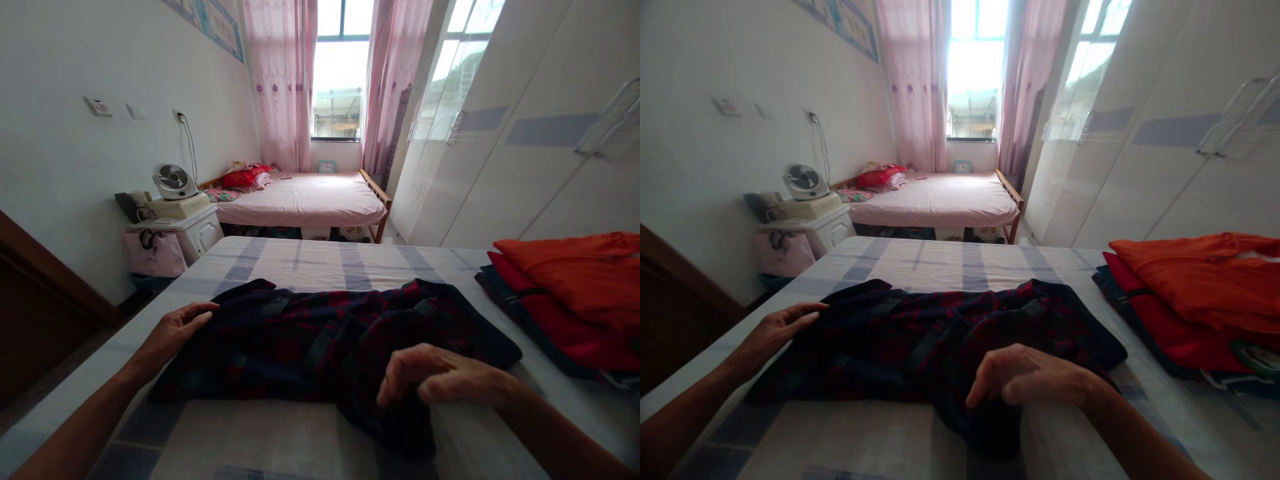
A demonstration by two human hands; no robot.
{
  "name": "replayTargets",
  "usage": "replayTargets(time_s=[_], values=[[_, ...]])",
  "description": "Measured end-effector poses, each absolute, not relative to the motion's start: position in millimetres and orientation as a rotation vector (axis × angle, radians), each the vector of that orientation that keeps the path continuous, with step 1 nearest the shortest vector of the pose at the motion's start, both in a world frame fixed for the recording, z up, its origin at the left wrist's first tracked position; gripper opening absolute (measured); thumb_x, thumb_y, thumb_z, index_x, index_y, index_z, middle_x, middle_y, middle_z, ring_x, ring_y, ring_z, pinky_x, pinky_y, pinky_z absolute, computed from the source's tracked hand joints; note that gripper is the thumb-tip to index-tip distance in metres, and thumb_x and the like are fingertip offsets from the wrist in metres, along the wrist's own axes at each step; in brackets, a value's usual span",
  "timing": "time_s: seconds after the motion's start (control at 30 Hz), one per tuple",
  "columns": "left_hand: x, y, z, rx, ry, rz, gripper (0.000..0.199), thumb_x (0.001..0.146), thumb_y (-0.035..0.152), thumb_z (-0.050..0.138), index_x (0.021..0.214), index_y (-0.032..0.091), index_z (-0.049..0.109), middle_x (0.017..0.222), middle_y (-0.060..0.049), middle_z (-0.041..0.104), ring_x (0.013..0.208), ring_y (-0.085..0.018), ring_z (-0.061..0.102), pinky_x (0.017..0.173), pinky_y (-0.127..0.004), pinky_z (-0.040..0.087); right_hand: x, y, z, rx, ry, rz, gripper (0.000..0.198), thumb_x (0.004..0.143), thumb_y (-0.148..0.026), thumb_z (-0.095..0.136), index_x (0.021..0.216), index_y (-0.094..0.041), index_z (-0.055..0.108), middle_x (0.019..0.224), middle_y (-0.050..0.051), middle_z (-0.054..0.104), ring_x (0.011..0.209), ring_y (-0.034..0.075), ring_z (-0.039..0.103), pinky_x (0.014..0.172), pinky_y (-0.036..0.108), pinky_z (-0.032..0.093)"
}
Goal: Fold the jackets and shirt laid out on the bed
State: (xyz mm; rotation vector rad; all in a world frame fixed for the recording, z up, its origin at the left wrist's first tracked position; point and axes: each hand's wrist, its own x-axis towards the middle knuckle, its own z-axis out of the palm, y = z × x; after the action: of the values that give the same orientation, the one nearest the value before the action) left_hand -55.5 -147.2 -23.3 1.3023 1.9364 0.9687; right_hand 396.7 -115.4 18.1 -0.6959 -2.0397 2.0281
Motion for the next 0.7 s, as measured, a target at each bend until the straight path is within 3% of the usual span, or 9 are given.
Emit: replayTargets(time_s=[0.07, 0.13, 0.2, 0.27, 0.33, 0.47, 0.6, 0.7], values=[[-55, -144, -18, 1.292, 1.889, 0.965, 0.055, 0.067, 0.054, 0.065, 0.113, 0.024, 0.064, 0.108, -0.004, 0.069, 0.090, -0.024, 0.066, 0.065, -0.025, 0.053, 410, -109, 14, -0.898, -2.094, 1.696, 0.029, 0.080, -0.029, 0.049, 0.102, -0.021, 0.065, 0.108, 0.008, 0.067, 0.102, 0.024, 0.061, 0.089, 0.038, 0.047], [-55, -139, -15, 1.314, 1.826, 0.945, 0.059, 0.063, 0.053, 0.069, 0.114, 0.024, 0.064, 0.117, -0.006, 0.066, 0.096, -0.025, 0.065, 0.069, -0.026, 0.054, 426, -93, 4, -1.161, -2.122, 1.117, 0.035, 0.079, -0.020, 0.044, 0.107, -0.023, 0.064, 0.112, 0.007, 0.065, 0.106, 0.023, 0.059, 0.094, 0.040, 0.045], [-55, -133, -14, 1.320, 1.795, 0.930, 0.059, 0.060, 0.051, 0.073, 0.111, 0.022, 0.066, 0.112, -0.006, 0.068, 0.089, -0.023, 0.066, 0.065, -0.025, 0.054, 444, -73, -9, -1.322, -2.207, 0.575, 0.052, 0.070, -0.010, 0.043, 0.117, -0.025, 0.060, 0.124, 0.006, 0.058, 0.116, 0.023, 0.052, 0.102, 0.044, 0.038], [-54, -127, -14, 1.248, 1.797, 0.981, 0.057, 0.057, 0.047, 0.075, 0.107, 0.022, 0.068, 0.099, -0.003, 0.072, 0.073, -0.019, 0.066, 0.057, -0.022, 0.052, 459, -54, -21, -1.356, -2.360, 0.259, 0.069, 0.062, -0.005, 0.044, 0.126, -0.027, 0.054, 0.137, 0.005, 0.049, 0.125, 0.025, 0.044, 0.105, 0.047, 0.033], [-53, -121, -12, 1.114, 1.774, 1.120, 0.053, 0.056, 0.041, 0.077, 0.104, 0.020, 0.070, 0.088, -0.002, 0.073, 0.063, -0.015, 0.063, 0.051, -0.020, 0.050, 465, -38, -28, -1.320, -2.517, 0.175, 0.065, 0.062, -0.005, 0.046, 0.121, -0.027, 0.057, 0.136, 0.005, 0.049, 0.124, 0.026, 0.044, 0.102, 0.047, 0.036], [-57, -108, -5, 0.970, 1.695, 1.472, 0.051, 0.057, 0.030, 0.076, 0.106, 0.020, 0.069, 0.091, -0.001, 0.073, 0.070, -0.012, 0.063, 0.058, -0.017, 0.051, 460, -24, -19, -1.384, -2.384, 0.139, 0.026, 0.074, -0.016, 0.045, 0.091, -0.023, 0.064, 0.105, 0.006, 0.064, 0.098, 0.023, 0.058, 0.087, 0.038, 0.045], [-66, -112, -6, 0.935, 1.671, 1.791, 0.052, 0.059, 0.031, 0.071, 0.111, 0.026, 0.065, 0.099, 0.004, 0.071, 0.075, -0.009, 0.061, 0.062, -0.014, 0.050, 463, -22, -16, -1.436, -1.897, -0.012, 0.026, 0.073, -0.016, 0.042, 0.092, -0.023, 0.059, 0.104, 0.009, 0.064, 0.098, 0.025, 0.059, 0.089, 0.037, 0.043], [-63, -130, -21, 0.929, 1.723, 1.608, 0.048, 0.057, 0.031, 0.075, 0.104, 0.024, 0.069, 0.092, 0.002, 0.073, 0.073, -0.012, 0.063, 0.057, -0.017, 0.051, 474, -19, -35, -1.451, -1.821, 0.120, 0.030, 0.066, -0.015, 0.043, 0.091, -0.023, 0.057, 0.108, 0.008, 0.064, 0.102, 0.027, 0.058, 0.091, 0.040, 0.042]])
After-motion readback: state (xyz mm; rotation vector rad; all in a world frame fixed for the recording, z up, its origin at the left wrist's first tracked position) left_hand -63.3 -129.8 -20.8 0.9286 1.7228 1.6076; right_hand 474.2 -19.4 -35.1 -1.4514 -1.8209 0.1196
